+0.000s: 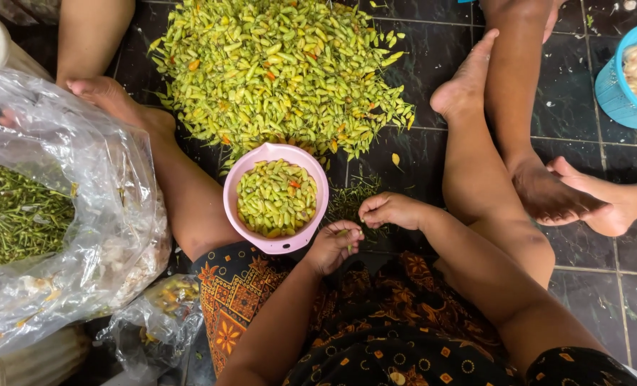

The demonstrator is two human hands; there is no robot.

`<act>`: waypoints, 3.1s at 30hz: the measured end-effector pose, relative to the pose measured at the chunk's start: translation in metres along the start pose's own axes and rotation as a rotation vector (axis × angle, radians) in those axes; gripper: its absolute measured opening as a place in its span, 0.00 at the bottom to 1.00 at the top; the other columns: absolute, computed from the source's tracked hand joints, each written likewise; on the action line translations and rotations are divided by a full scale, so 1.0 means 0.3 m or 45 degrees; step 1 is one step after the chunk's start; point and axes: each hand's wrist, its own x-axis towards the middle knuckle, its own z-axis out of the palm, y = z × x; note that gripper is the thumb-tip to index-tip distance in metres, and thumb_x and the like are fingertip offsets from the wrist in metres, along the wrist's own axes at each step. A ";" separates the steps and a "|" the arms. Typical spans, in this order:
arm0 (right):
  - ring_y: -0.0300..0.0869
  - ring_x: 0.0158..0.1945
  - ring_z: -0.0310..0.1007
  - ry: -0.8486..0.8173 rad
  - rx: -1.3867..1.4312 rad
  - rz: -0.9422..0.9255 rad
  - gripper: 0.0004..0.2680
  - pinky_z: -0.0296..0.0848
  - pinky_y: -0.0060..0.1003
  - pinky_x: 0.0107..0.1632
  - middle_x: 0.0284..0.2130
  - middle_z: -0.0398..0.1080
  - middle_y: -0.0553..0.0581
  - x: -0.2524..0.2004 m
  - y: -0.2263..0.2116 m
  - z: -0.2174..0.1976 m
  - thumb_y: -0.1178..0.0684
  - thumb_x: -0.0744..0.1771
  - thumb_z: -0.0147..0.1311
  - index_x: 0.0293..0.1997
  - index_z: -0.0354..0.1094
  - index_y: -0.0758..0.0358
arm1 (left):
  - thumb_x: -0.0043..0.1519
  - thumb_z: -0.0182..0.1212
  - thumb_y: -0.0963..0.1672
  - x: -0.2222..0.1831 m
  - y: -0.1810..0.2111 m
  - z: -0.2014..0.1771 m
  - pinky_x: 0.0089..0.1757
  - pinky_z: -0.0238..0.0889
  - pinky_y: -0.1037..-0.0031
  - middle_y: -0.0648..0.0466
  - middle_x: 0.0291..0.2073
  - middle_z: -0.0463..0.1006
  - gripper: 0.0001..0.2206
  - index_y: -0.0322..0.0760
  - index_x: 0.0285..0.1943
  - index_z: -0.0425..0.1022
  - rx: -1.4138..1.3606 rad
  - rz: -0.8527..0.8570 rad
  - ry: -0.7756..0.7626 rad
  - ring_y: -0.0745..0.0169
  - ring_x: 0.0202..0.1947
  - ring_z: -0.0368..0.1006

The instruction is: Sorting through a large pile of green plant material on the floor and placing selected items into a bowl.

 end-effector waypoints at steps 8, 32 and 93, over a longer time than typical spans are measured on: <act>0.59 0.51 0.75 1.043 -1.373 0.104 0.16 0.79 0.49 0.49 0.46 0.68 0.61 0.190 0.103 -0.272 0.38 0.68 0.57 0.53 0.71 0.58 | 0.63 0.62 0.42 -0.019 0.062 0.051 0.37 0.81 0.69 0.44 0.36 0.82 0.11 0.32 0.52 0.77 -0.060 -0.073 0.073 0.62 0.31 0.79; 0.53 0.39 0.76 0.533 -1.617 0.007 0.09 0.76 0.48 0.40 0.32 0.72 0.58 0.005 0.013 0.081 0.44 0.65 0.56 0.37 0.72 0.58 | 0.60 0.69 0.44 0.006 0.013 0.054 0.29 0.76 0.76 0.51 0.28 0.77 0.09 0.36 0.43 0.77 0.108 0.148 0.518 0.64 0.25 0.76; 0.61 0.48 0.77 0.584 -1.005 -0.215 0.12 0.74 0.59 0.49 0.47 0.78 0.65 0.027 -0.154 -0.028 0.47 0.67 0.63 0.48 0.78 0.63 | 0.64 0.68 0.47 -0.045 0.085 0.120 0.47 0.76 0.64 0.37 0.53 0.76 0.24 0.31 0.67 0.72 0.655 0.347 0.298 0.48 0.51 0.78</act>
